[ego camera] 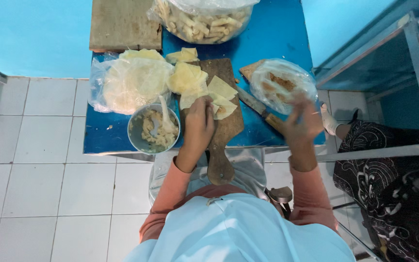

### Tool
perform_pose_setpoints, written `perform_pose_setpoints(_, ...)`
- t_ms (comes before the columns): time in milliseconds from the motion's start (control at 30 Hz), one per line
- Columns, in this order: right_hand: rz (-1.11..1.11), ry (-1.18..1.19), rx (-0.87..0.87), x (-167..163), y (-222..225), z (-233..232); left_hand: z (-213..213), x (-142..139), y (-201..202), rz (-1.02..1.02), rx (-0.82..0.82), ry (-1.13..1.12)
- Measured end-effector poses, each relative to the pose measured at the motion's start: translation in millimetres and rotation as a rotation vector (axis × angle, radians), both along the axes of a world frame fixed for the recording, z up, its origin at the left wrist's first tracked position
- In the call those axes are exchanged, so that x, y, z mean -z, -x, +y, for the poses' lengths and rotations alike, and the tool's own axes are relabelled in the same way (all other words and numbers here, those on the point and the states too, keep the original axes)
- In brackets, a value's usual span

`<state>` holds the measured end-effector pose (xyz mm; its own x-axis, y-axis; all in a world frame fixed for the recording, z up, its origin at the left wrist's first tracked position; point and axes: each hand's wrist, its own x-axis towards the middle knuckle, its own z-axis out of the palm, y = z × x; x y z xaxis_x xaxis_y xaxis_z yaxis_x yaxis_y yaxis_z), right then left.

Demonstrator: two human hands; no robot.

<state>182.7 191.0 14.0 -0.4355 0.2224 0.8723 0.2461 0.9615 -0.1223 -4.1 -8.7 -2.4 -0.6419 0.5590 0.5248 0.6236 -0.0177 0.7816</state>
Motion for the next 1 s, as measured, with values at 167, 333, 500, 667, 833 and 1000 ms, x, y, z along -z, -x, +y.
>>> perform_pose_setpoints(167, -0.006, 0.320, 0.197, -15.5, -10.4, 12.8, -0.5, -5.2, -1.0, 0.047, 0.029, 0.072)
perform_pose_setpoints(333, -0.124, -0.044, 0.313, -10.1, 8.9, -11.2, 0.2, -6.1, -1.4, 0.038, 0.031, 0.076)
perform_pose_setpoints(500, -0.190, 0.405, -0.138, 11.8, 49.0, -55.1, -0.8, -3.0, -2.6, -0.013, 0.069, 0.041)
perform_pose_setpoints(667, -0.234, 0.571, -0.153, 19.7, 78.5, -61.5, -2.2, -3.1, -1.4, 0.094, 0.023, 0.047)
perform_pose_setpoints(833, -0.167, 0.682, -0.261, 22.5, 81.6, -59.0, -1.6, -3.4, -0.5, 0.104, 0.018, 0.046)
perform_pose_setpoints(1000, -0.122, 0.706, -0.339, 26.3, 88.6, -68.7, -1.4, -3.0, -0.9, 0.136, 0.017, 0.064)
